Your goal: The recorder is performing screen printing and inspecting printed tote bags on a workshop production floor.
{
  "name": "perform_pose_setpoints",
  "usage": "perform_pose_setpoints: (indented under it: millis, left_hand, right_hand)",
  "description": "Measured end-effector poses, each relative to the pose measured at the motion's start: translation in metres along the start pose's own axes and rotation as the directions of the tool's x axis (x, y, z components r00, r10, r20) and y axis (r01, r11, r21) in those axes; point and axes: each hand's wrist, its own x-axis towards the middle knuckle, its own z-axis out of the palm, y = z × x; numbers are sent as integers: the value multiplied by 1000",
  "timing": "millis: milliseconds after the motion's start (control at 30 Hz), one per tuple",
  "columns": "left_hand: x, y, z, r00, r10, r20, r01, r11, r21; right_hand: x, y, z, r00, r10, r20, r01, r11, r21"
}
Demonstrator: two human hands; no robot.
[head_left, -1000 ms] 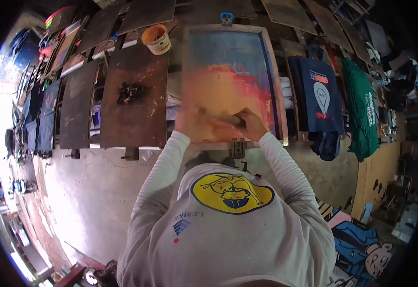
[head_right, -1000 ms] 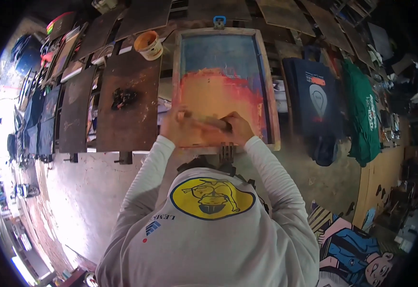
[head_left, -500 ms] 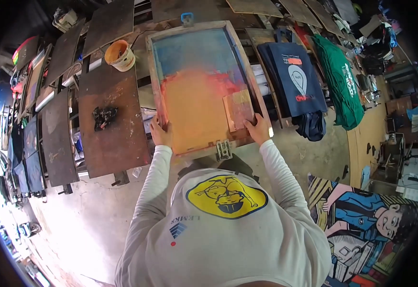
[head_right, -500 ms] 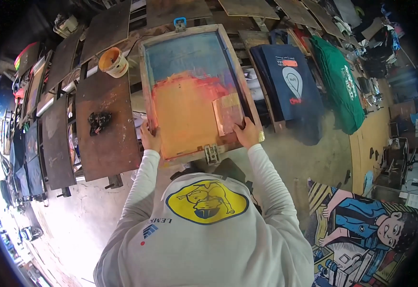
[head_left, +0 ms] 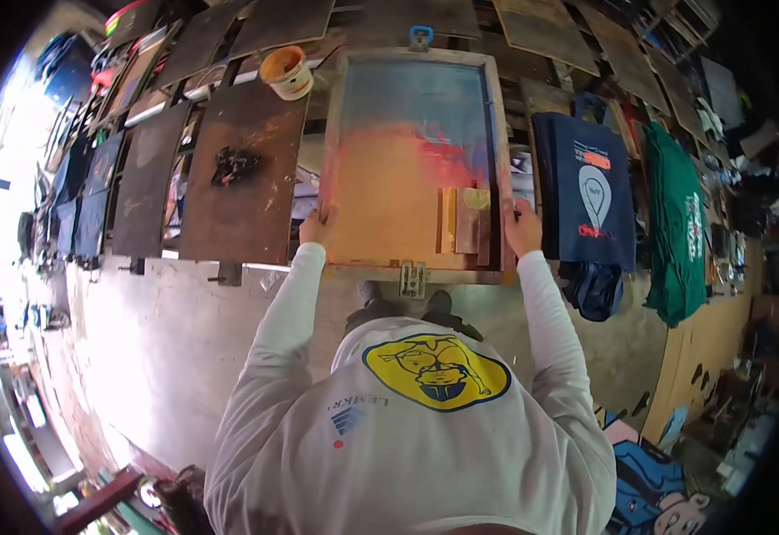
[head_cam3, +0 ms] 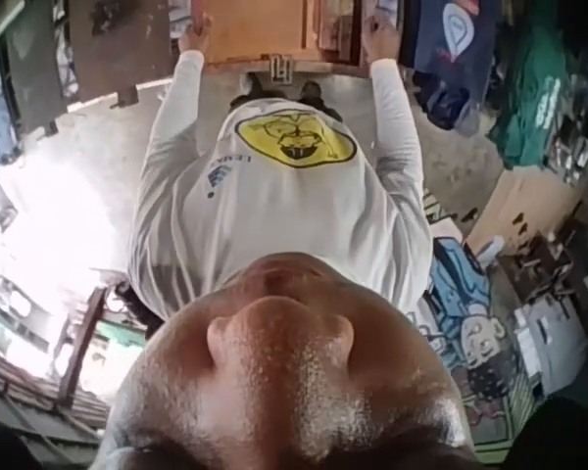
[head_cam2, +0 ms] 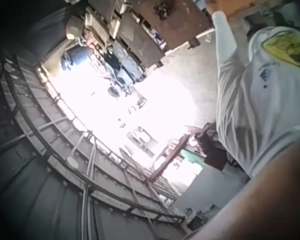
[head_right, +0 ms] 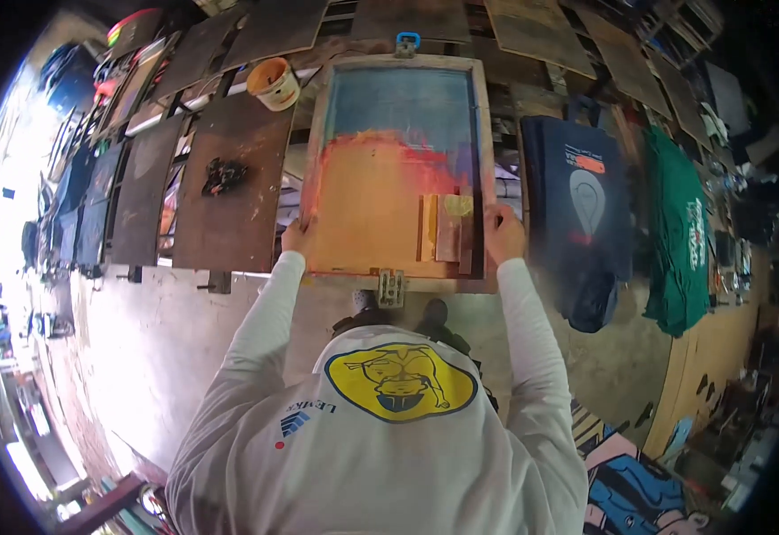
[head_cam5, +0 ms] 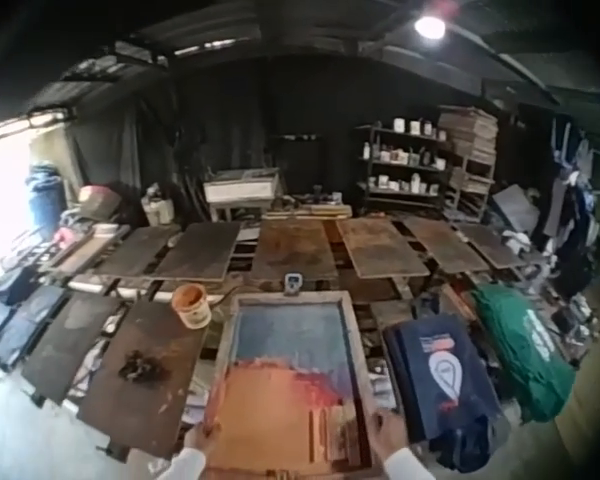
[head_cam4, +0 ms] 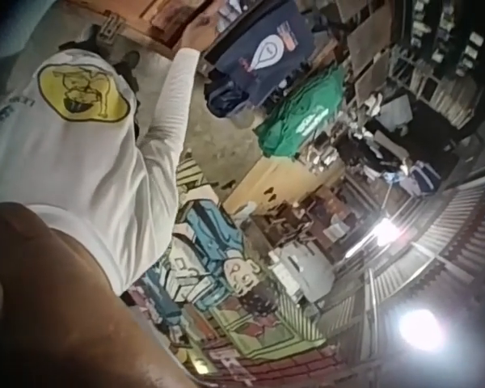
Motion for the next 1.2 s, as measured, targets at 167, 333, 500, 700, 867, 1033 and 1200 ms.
perform_pose_setpoints:
  millis: [167,333,500,700,867,1033,1200]
  left_hand:
    - [-17,14,12,997,-77,-29,80,993,91]
    - [-12,33,21,990,-100,-101,113,986,124]
    - [-20,42,16,993,-94,-76,107,974,197]
    - [-68,52,38,981,-151,-123,169,974,150]
    - [-43,30,34,977,-146,-153,164,980,116]
    - [-29,30,15,988,-104,-112,115,988,102]
    - [-15,19,-2,987,-148,-67,152,988,43]
  right_hand:
    - [3,38,32,982,183,52,-175,976,-133]
    - [14,46,32,991,110,78,-104,991,-81]
    - [11,48,24,985,149,88,-146,988,-47]
    - [-11,76,-4,968,205,142,-199,978,-55]
    - [1,50,4,978,166,124,-157,984,-80]
    - [0,48,33,986,136,98,-120,981,-154]
    - [16,50,52,984,-4,179,39,981,-192]
